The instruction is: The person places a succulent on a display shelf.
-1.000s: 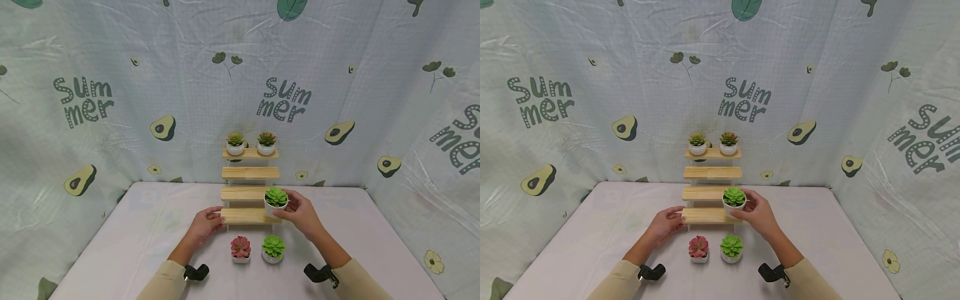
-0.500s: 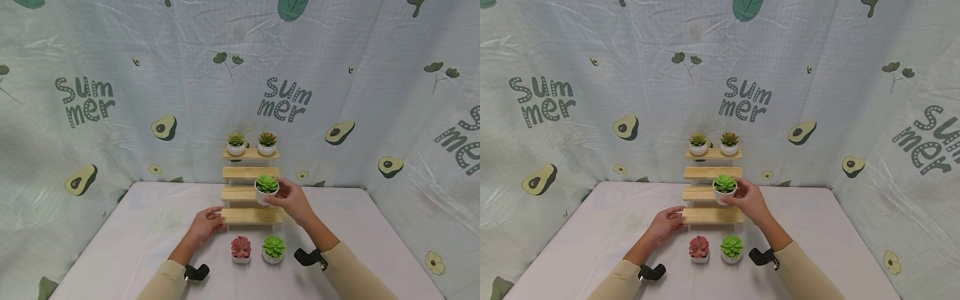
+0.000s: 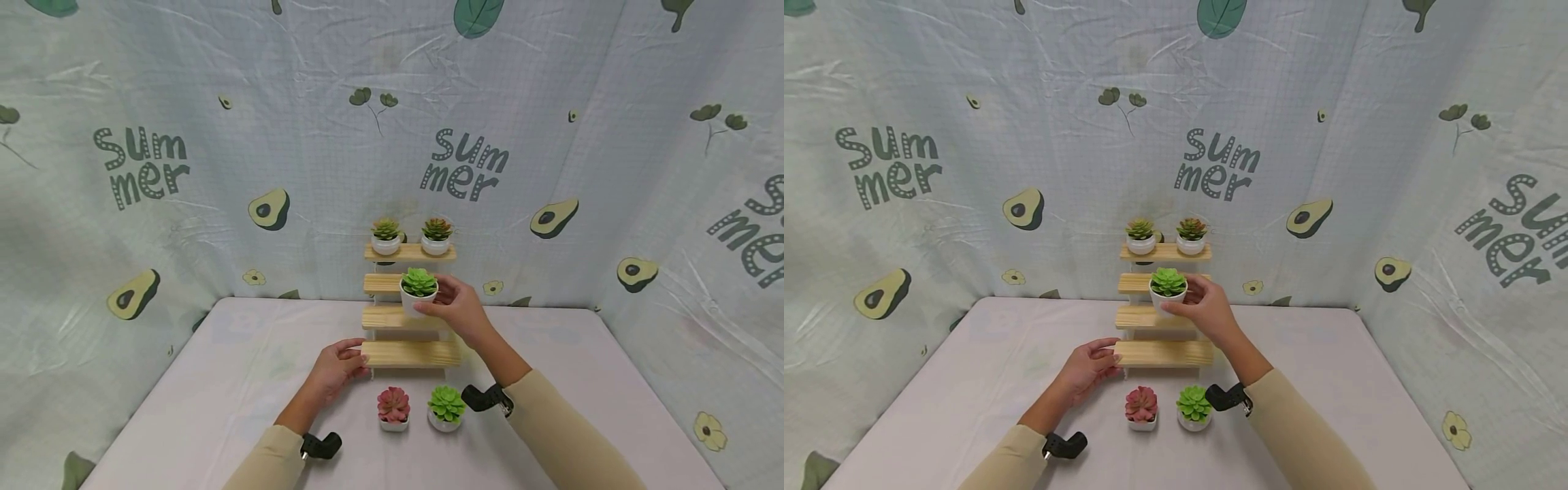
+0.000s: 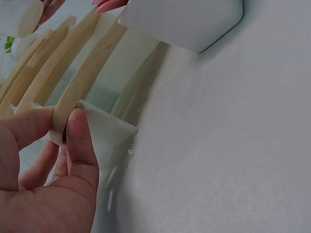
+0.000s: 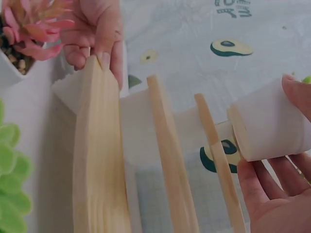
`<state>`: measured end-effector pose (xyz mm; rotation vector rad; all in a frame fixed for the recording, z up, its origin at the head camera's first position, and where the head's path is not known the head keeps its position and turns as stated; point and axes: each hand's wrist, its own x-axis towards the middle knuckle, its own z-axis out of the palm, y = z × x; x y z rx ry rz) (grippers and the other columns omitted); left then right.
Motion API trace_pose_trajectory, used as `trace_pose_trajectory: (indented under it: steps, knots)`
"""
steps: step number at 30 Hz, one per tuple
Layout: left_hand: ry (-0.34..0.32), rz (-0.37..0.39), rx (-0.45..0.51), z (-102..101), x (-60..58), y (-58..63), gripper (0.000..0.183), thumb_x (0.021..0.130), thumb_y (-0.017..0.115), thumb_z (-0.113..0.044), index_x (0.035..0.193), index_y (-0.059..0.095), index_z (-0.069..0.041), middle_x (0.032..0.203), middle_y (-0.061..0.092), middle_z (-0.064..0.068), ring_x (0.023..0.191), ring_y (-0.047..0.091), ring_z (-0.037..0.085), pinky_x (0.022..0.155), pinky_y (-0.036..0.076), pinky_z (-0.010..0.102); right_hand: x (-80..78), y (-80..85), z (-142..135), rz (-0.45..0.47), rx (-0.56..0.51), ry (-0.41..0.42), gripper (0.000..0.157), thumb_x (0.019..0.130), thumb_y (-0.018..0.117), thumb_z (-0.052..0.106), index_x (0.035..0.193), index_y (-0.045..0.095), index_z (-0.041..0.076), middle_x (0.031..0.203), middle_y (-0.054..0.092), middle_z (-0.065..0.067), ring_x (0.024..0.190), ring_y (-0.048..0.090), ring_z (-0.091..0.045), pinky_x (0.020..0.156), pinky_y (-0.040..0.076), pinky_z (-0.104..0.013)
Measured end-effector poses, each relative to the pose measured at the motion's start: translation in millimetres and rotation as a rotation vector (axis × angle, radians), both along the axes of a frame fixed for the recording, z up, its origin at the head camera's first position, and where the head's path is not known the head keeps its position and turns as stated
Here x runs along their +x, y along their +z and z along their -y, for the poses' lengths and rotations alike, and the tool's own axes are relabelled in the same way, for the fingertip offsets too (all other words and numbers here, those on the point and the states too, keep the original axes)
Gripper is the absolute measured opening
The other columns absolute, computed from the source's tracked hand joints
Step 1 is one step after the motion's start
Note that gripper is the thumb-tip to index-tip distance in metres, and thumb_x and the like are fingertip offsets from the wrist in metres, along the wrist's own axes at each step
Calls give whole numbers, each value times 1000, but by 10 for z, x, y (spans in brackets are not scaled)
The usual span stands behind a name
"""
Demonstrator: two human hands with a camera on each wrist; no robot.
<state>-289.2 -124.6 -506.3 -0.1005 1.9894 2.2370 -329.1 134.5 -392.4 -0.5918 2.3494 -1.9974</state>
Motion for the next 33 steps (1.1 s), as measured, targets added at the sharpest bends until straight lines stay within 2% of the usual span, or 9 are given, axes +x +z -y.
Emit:
trace_pose_trajectory:
  steps: [13, 16, 24, 33]
  knots:
    - [4, 2, 0, -3, 17, 6, 44, 87, 63, 0, 129, 51, 0, 100, 62, 13, 83, 64, 19, 74, 58, 33, -205, 93, 232, -29, 1, 22, 61, 73, 81, 29, 127, 55, 21, 121, 62, -4, 106, 62, -21, 81, 57, -31]
    - [3, 5, 4, -3, 18, 17, 45, 87, 63, 0, 129, 50, 0, 99, 62, 12, 83, 64, 18, 74, 58, 32, -250, 114, 287, -11, -9, 16, 60, 72, 82, 28, 126, 56, 21, 120, 63, -4, 107, 62, -22, 81, 56, -31]
    - [11, 9, 33, -14, 17, 48, 45, 85, 64, 2, 129, 51, 1, 97, 62, 13, 82, 64, 19, 74, 58, 32, -355, 149, 418, 50, -2, 1, 71, 69, 83, 33, 131, 51, 19, 122, 62, -2, 109, 60, -18, 86, 55, -32]
    - [-4, 6, 35, -7, 8, 33, 46, 85, 65, 0, 129, 50, 2, 97, 62, 12, 82, 64, 18, 73, 58, 31, -468, 132, 497, 6, 20, -34, 62, 71, 82, 30, 127, 57, 20, 117, 64, -3, 106, 62, -20, 83, 56, -38]
